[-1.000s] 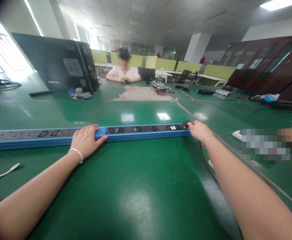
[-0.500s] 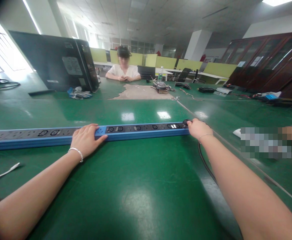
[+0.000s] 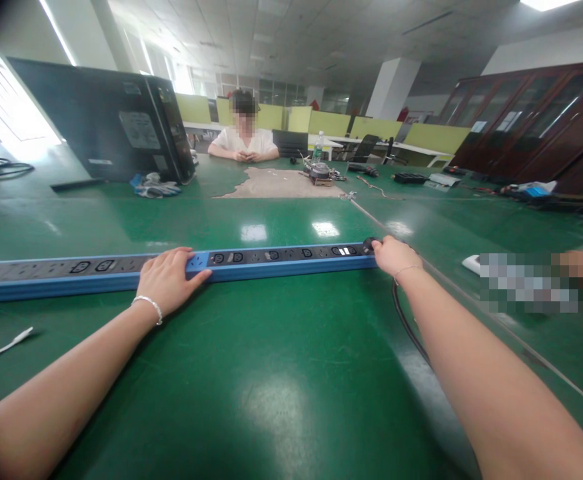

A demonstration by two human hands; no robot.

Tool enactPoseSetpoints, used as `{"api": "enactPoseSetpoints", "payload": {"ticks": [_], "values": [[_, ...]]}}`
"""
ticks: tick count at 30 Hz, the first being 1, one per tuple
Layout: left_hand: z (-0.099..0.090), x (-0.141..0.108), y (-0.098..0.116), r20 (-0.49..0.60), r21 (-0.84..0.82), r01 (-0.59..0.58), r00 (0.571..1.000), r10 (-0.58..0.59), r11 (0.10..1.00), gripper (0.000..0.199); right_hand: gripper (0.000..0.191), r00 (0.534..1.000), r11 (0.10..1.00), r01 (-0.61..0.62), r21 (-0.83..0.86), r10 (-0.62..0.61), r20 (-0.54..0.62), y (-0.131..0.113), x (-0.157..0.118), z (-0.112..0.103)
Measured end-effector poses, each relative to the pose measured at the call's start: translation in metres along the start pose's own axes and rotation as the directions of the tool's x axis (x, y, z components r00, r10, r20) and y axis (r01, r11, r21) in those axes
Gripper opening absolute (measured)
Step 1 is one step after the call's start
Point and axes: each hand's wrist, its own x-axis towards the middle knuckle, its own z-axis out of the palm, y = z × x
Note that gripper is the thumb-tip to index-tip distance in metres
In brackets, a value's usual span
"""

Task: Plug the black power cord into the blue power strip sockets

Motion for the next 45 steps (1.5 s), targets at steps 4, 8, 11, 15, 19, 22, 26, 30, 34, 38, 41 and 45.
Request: {"api": "enactPoseSetpoints", "payload": {"ticks": [4, 8, 11, 15, 19, 22, 26, 30, 34, 38, 41, 45], "values": [[0.0, 0.0, 0.0, -0.006, 0.019, -0.009, 1.0, 0.009, 1.0, 0.056, 0.05, 0.997, 1.0, -0.004, 0.011, 0.003, 0.082, -0.002, -0.002, -0.005], [0.0, 0.0, 0.0, -0.011, 0.022, -0.008, 1.0, 0.008, 1.0, 0.055, 0.046, 0.993, 1.0, 0.015, 0.014, -0.017, 0.12, -0.003, -0.002, -0.01], [-0.001, 0.0, 0.0, -0.007, 0.01, -0.006, 1.0, 0.006, 1.0, 0.056, 0.045, 0.992, 1.0, 0.015, 0.013, -0.016, 0.128, -0.003, -0.001, -0.011], [-0.001, 0.0, 0.001, 0.003, -0.003, -0.003, 1.0, 0.003, 1.0, 0.056, 0.045, 0.991, 1.0, 0.02, 0.012, -0.021, 0.131, -0.003, 0.001, -0.011], [-0.001, 0.0, 0.001, 0.002, 0.001, -0.003, 1.0, 0.003, 1.0, 0.056, 0.046, 0.993, 1.0, 0.025, 0.005, -0.025, 0.112, -0.004, 0.002, -0.009], [-0.001, 0.0, 0.0, 0.003, -0.005, 0.003, 1.0, -0.003, 1.0, 0.056, 0.046, 0.997, 0.999, 0.036, -0.022, -0.034, 0.069, -0.006, 0.002, -0.006], [0.0, 0.0, 0.0, -0.001, 0.004, -0.002, 1.0, 0.002, 1.0, 0.056, 0.047, 0.997, 0.997, 0.056, -0.06, -0.053, 0.051, -0.009, 0.0, -0.003], [0.001, 0.0, 0.0, -0.007, 0.006, -0.003, 1.0, 0.003, 1.0, 0.057, 0.048, 0.997, 0.996, 0.049, -0.074, -0.045, 0.057, -0.011, 0.001, -0.002], [0.001, 0.0, 0.001, -0.006, 0.006, 0.004, 1.0, -0.004, 1.0, 0.056, 0.049, 0.992, 0.991, 0.097, -0.094, -0.089, 0.085, -0.006, 0.008, 0.003], [0.001, -0.001, 0.001, -0.007, 0.016, 0.006, 1.0, -0.006, 1.0, 0.055, 0.047, 0.99, 0.99, 0.11, -0.092, -0.102, 0.094, -0.002, 0.011, 0.005], [0.0, -0.001, 0.001, -0.004, 0.007, 0.011, 1.0, -0.011, 1.0, 0.055, 0.046, 0.993, 0.994, 0.089, -0.063, -0.084, 0.082, -0.004, 0.007, 0.005], [0.0, 0.0, 0.001, -0.005, 0.007, 0.005, 1.0, -0.005, 1.0, 0.055, 0.047, 0.995, 0.997, 0.065, -0.051, -0.06, 0.079, -0.005, 0.004, 0.004]]}}
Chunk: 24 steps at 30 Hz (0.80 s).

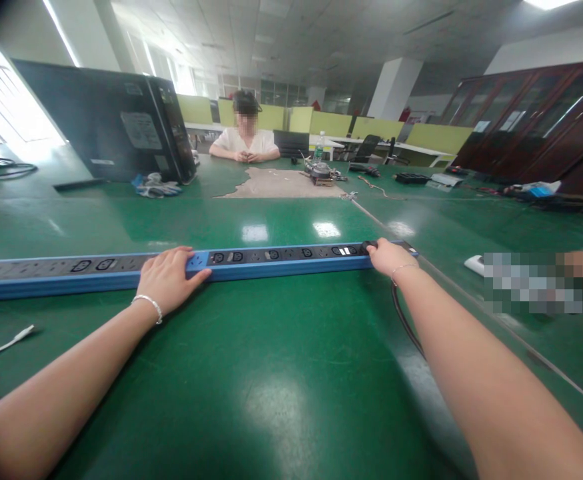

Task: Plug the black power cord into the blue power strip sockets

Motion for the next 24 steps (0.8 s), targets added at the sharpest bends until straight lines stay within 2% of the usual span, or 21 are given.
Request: {"api": "enactPoseSetpoints", "payload": {"ticks": [4, 10, 24], "values": [[0.001, 0.0, 0.0, 0.002, 0.005, 0.002, 1.0, -0.002, 1.0, 0.056, 0.045, 0.999, 0.999, 0.044, -0.024, -0.043, 0.032, 0.001, 0.007, -0.001], [0.0, 0.0, 0.0, 0.0, 0.01, -0.006, 1.0, 0.007, 1.0, 0.056, 0.046, 0.998, 0.999, 0.045, -0.019, -0.044, 0.052, 0.0, 0.011, -0.003], [0.001, 0.0, -0.001, -0.007, 0.024, -0.01, 1.0, 0.01, 1.0, 0.056, 0.044, 1.0, 0.998, -0.026, 0.056, 0.027, -0.011, -0.002, -0.002, 0.003]]}}
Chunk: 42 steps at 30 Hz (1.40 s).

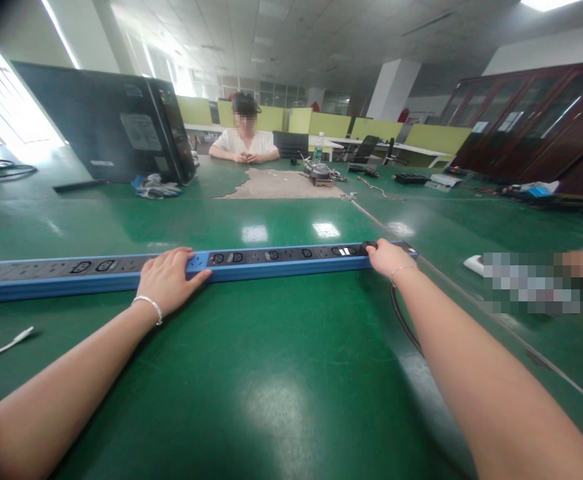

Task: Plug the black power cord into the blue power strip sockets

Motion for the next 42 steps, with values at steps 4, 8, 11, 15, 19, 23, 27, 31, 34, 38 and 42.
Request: {"api": "enactPoseSetpoints", "payload": {"ticks": [4, 8, 11, 15, 19, 23, 27, 31, 34, 38, 42], "values": [[-0.001, 0.0, 0.0, 0.0, -0.005, 0.004, 1.0, -0.004, 1.0, 0.057, 0.046, 1.0, 0.999, -0.026, 0.028, 0.026, -0.002, -0.002, -0.004, 0.0], [-0.002, 0.0, 0.001, 0.008, -0.009, 0.004, 1.0, -0.004, 1.0, 0.057, 0.047, 0.999, 0.999, -0.041, 0.036, 0.041, -0.001, -0.004, -0.006, -0.002], [-0.002, 0.0, 0.001, 0.005, -0.013, 0.001, 1.0, -0.001, 1.0, 0.057, 0.048, 1.0, 0.999, -0.023, 0.024, 0.023, 0.0, -0.003, -0.004, -0.001], [-0.002, -0.001, 0.001, 0.008, -0.009, -0.009, 1.0, 0.009, 1.0, 0.056, 0.048, 1.0, 1.0, -0.01, -0.014, 0.01, -0.006, -0.001, 0.002, 0.001], [-0.002, -0.002, 0.0, 0.02, 0.024, -0.043, 0.999, 0.042, 0.999, 0.052, 0.05, 1.0, 0.999, 0.014, -0.04, -0.015, -0.018, 0.0, 0.004, 0.003], [-0.001, -0.002, -0.001, 0.031, 0.042, -0.05, 0.998, 0.048, 0.998, 0.053, 0.051, 0.998, 0.997, 0.052, -0.053, -0.054, -0.044, 0.001, 0.004, 0.003], [-0.001, -0.003, 0.0, 0.029, 0.047, -0.04, 0.999, 0.038, 0.998, 0.055, 0.05, 0.997, 0.996, 0.063, -0.064, -0.066, -0.042, 0.002, 0.004, 0.003], [0.0, -0.003, 0.0, 0.024, 0.049, -0.039, 0.999, 0.038, 0.998, 0.055, 0.052, 0.999, 0.998, 0.034, -0.05, -0.035, -0.012, 0.003, 0.003, 0.002], [0.0, -0.003, 0.0, 0.025, 0.05, -0.041, 0.999, 0.04, 0.998, 0.055, 0.053, 1.0, 0.998, 0.031, -0.051, -0.031, 0.0, 0.002, 0.002, 0.0], [0.0, -0.002, 0.001, 0.032, 0.047, -0.034, 0.999, 0.033, 0.998, 0.055, 0.052, 1.0, 0.998, 0.028, -0.057, -0.027, 0.011, -0.003, -0.003, -0.002], [-0.001, -0.002, 0.001, 0.044, 0.04, -0.027, 0.999, 0.025, 0.999, 0.055, 0.054, 0.999, 0.999, 0.021, -0.034, -0.02, 0.032, -0.008, -0.011, -0.013]]}}
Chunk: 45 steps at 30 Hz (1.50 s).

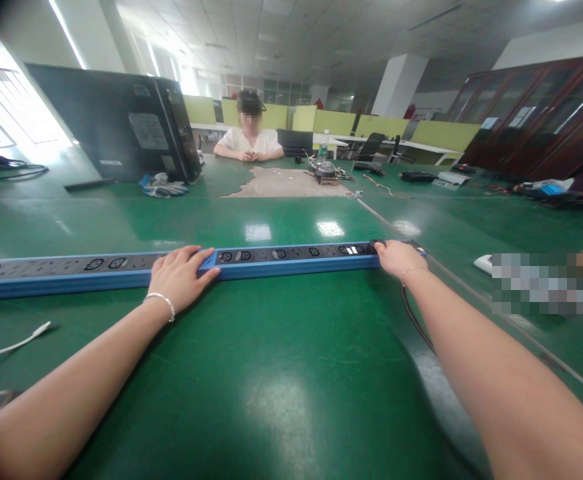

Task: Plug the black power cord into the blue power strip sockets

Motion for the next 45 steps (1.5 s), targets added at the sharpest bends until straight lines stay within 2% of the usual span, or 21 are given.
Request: {"api": "enactPoseSetpoints", "payload": {"ticks": [1, 5, 8, 10, 18, 22, 28, 45], "values": [[0.0, 0.0, 0.0, 0.002, -0.002, 0.0, 1.0, 0.0, 1.0, 0.055, 0.054, 1.0, 1.0, -0.01, 0.008, 0.01, -0.012, 0.0, -0.002, -0.007], [-0.002, 0.0, 0.001, 0.011, -0.008, 0.004, 1.0, -0.004, 1.0, 0.056, 0.054, 0.973, 0.992, -0.085, 0.091, 0.102, -0.205, 0.003, -0.004, -0.046], [-0.003, 0.0, 0.001, 0.014, -0.008, 0.009, 1.0, -0.009, 1.0, 0.055, 0.053, 0.973, 0.992, -0.072, 0.102, 0.093, -0.211, 0.003, -0.009, -0.071], [-0.003, 0.0, 0.0, 0.019, -0.009, 0.007, 1.0, -0.007, 1.0, 0.055, 0.052, 0.98, 0.994, -0.046, 0.098, 0.064, -0.188, 0.0, -0.014, -0.077], [-0.001, 0.0, 0.0, 0.006, -0.026, 0.0, 1.0, 0.0, 1.0, 0.056, 0.051, 0.997, 0.988, 0.066, 0.141, -0.059, -0.053, -0.031, -0.03, -0.057], [0.0, 0.001, -0.001, 0.005, -0.019, -0.003, 1.0, 0.004, 1.0, 0.056, 0.055, 0.996, 0.977, 0.077, 0.199, -0.086, 0.039, -0.051, -0.034, -0.045], [-0.001, 0.001, -0.001, 0.008, -0.014, 0.001, 1.0, -0.001, 1.0, 0.056, 0.052, 0.98, 0.982, 0.154, 0.109, -0.166, 0.107, -0.077, -0.038, -0.029], [-0.002, 0.001, 0.0, 0.008, -0.015, 0.006, 1.0, -0.005, 1.0, 0.055, 0.054, 0.974, 0.983, 0.175, 0.058, -0.181, 0.134, -0.085, -0.037, -0.026]]}}
